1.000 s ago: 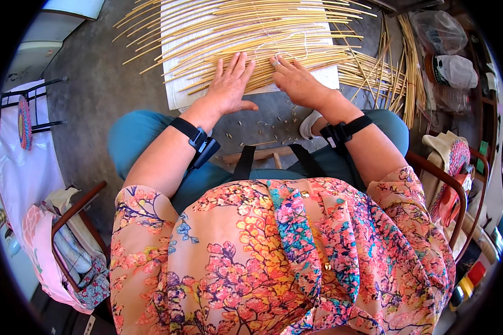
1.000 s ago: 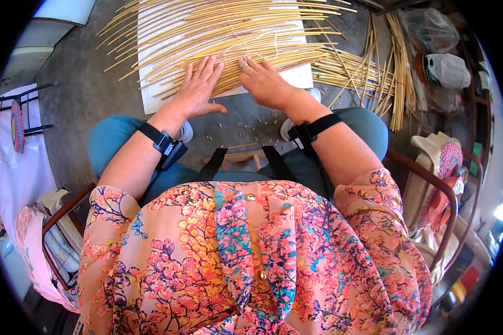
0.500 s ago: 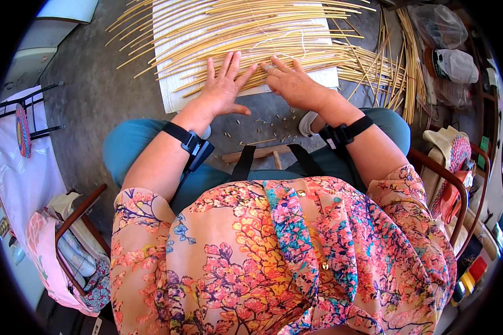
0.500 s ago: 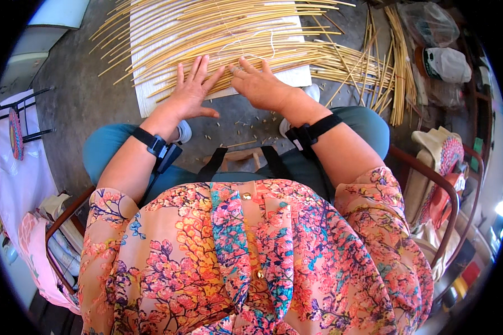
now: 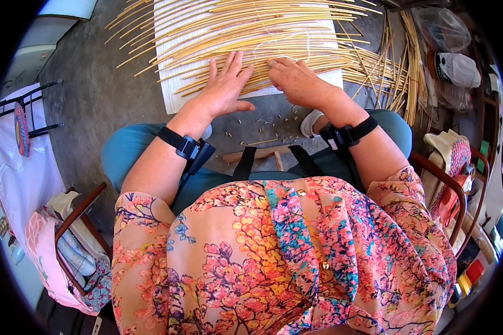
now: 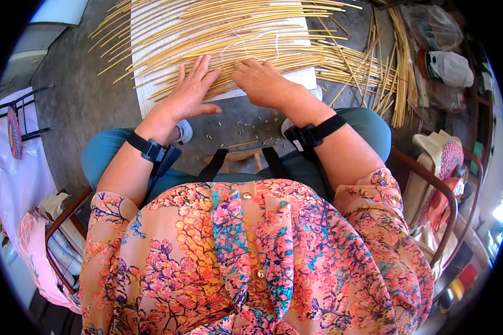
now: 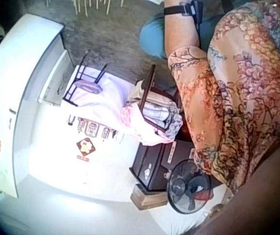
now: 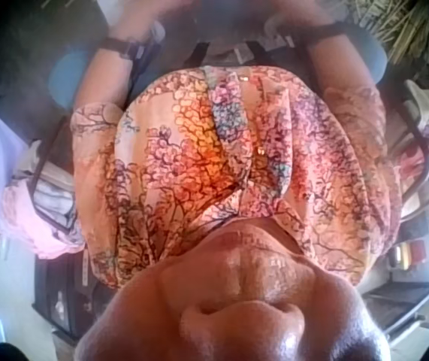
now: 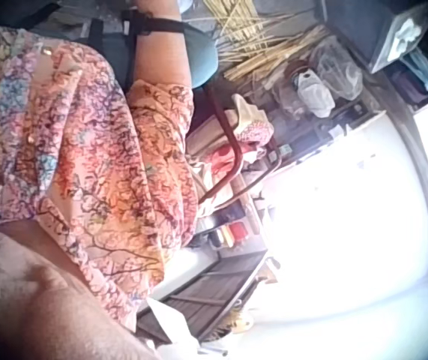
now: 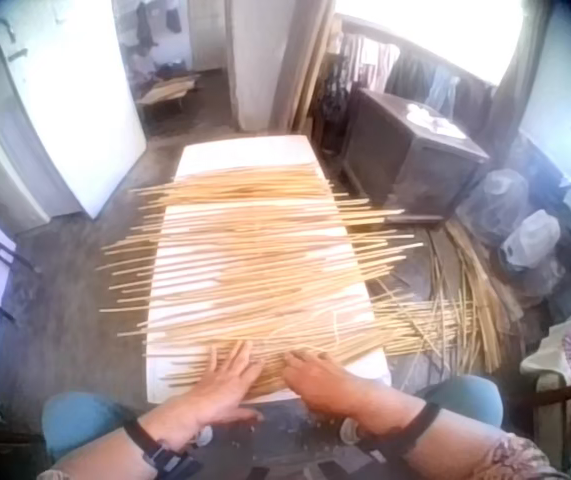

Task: The person weaves a structure using long thin strips of wood, threading a white cord through the wood strips to bind them together while they are laid out on a table.

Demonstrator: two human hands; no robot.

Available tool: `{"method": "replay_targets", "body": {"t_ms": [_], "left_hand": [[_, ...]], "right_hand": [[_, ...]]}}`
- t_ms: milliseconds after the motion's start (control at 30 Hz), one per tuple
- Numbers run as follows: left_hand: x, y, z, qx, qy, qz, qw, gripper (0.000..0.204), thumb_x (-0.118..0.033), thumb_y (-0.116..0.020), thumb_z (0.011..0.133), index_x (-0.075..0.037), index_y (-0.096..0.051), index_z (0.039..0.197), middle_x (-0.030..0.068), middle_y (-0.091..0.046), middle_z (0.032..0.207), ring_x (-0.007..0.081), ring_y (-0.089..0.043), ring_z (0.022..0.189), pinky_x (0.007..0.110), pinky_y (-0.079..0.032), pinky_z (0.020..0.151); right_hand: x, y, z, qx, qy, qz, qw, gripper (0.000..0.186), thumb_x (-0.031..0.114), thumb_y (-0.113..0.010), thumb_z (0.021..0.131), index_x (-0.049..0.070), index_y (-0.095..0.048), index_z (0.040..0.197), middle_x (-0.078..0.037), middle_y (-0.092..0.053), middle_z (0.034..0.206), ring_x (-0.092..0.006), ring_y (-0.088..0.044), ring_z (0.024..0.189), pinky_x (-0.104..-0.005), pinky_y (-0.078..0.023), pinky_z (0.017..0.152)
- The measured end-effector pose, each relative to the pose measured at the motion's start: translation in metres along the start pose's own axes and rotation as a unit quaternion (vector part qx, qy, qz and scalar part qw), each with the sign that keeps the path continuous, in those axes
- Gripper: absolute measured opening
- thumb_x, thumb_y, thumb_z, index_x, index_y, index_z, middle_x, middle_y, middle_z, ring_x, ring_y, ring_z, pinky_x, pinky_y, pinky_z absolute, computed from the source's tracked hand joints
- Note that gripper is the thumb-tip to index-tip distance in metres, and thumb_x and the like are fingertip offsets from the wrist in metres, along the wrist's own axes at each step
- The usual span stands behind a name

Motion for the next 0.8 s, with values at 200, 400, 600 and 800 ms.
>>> {"method": "replay_targets", "body": {"t_ms": [200,400,600,800], "left_hand": [[-0.010,0.003,-0.002,0.015,0.009,0.031,0.999,0.091,-0.042,-0.075,0.068,-0.009,-0.030,0.139,0.0233,-0.011,0.148,0.0339,-0.007,0.139,0.056,-0.009,0.109],[-0.021,0.023,-0.005,-0.079,-0.022,0.005,0.997,0.061,-0.029,-0.074,0.070,-0.001,-0.051,0.118,0.0242,-0.038,0.131,0.0354,-0.033,0.126,0.043,-0.030,0.103],[-0.030,0.049,0.001,-0.125,-0.036,-0.060,0.990,0.032,-0.017,-0.072,0.070,0.003,-0.061,0.091,0.0168,-0.053,0.104,0.0314,-0.050,0.104,0.037,-0.043,0.089],[-0.020,0.035,0.002,-0.141,-0.038,-0.001,0.989,0.046,-0.020,-0.072,0.071,0.006,-0.056,0.106,0.0197,-0.049,0.118,0.0341,-0.043,0.116,0.040,-0.038,0.097]], "right_hand": [[0.000,0.006,0.001,0.036,-0.033,0.043,0.998,0.010,0.003,-0.056,0.078,0.006,-0.052,0.087,-0.012,-0.054,0.114,-0.0301,-0.048,0.109,-0.0428,-0.042,0.081],[0.001,0.026,0.004,-0.047,-0.023,0.064,0.997,0.007,0.002,-0.054,0.078,0.004,-0.052,0.085,-0.012,-0.056,0.104,-0.0315,-0.051,0.099,-0.0421,-0.042,0.082],[-0.004,0.010,0.003,-0.042,-0.016,0.037,0.998,0.007,0.001,-0.053,0.080,0.002,-0.053,0.087,-0.022,-0.051,0.119,-0.0353,-0.044,0.117,-0.0410,-0.040,0.094],[0.001,0.016,0.003,0.002,-0.034,0.076,0.997,0.008,0.001,-0.053,0.080,0.000,-0.051,0.088,-0.024,-0.047,0.126,-0.0366,-0.042,0.122,-0.0402,-0.041,0.095]]}}
Point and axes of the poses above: each hand's wrist, its own z-axis towards the middle knuckle, its own y-axis out of the back of the hand, x = y × z, the point moved 9 cm from there along z, towards the middle knuckle
